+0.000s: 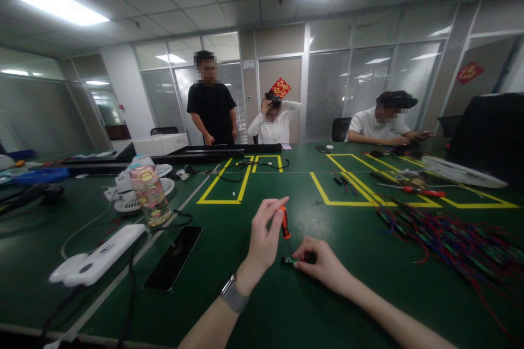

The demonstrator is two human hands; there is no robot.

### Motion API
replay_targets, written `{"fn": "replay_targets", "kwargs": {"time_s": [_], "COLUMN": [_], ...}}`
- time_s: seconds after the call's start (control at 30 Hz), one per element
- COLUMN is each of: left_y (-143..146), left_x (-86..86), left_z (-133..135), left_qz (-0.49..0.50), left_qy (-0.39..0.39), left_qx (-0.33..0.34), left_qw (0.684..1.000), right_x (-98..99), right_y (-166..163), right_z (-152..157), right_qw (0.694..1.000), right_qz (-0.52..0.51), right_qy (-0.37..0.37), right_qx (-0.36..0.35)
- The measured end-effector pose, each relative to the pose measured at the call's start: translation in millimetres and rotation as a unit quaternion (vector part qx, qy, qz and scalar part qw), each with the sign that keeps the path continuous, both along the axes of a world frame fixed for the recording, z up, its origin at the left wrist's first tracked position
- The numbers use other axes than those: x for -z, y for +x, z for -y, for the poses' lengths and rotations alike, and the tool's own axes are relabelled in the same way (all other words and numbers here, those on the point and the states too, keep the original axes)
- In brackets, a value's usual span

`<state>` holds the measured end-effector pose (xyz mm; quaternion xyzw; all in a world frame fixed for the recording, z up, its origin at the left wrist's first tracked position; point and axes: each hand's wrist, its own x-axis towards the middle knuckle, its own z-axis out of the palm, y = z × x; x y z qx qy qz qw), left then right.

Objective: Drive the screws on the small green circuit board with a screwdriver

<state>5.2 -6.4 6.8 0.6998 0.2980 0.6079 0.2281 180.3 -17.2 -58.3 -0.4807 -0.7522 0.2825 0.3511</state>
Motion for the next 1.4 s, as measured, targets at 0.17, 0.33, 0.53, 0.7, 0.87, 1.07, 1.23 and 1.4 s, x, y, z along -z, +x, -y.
{"fn": "replay_targets", "kwargs": {"time_s": [0.17, 0.33, 0.53, 0.7, 0.87, 1.07, 1.23, 1.4], "left_y": [1.1, 0.9, -1.8, -0.8, 0.7, 0.5, 1.9, 0.9], "left_x": [0.5, -0.3, -1.3, 0.1, 2.6, 2.7, 2.4, 1.6], "left_z": [1.5, 0.6, -2.5, -1.6, -0.7, 0.0, 2.2, 0.4], "left_qz": [0.009, -0.015, -0.01, 0.014, 0.006, -0.014, -0.008, -0.029], "left_qy": [-0.033, 0.01, 0.005, -0.034, -0.037, -0.024, -0.032, 0.007], "left_qx": [0.07, 0.008, -0.022, 0.047, 0.061, 0.046, 0.08, -0.005], "left_qw": [0.997, 1.0, 1.0, 0.998, 0.997, 0.999, 0.996, 1.0], "right_x": [-0.4, -1.3, -9.5, -6.2, -0.5, -1.3, -1.9, -1.6], "right_y": [-1.1, -0.6, 0.3, 1.3, 1.7, 1.3, 1.6, 1.6], "right_z": [1.4, 0.9, 4.2, 3.7, 0.2, 0.6, 0.8, 0.5], "right_qw": [1.0, 0.999, 0.999, 0.999, 0.999, 0.999, 0.999, 1.0], "right_qz": [0.016, 0.031, 0.04, 0.04, 0.035, 0.027, 0.021, 0.012], "right_qy": [0.014, 0.014, -0.002, 0.011, 0.018, 0.019, 0.015, 0.008], "right_qx": [0.002, 0.004, -0.013, -0.014, -0.014, -0.012, -0.02, -0.018]}}
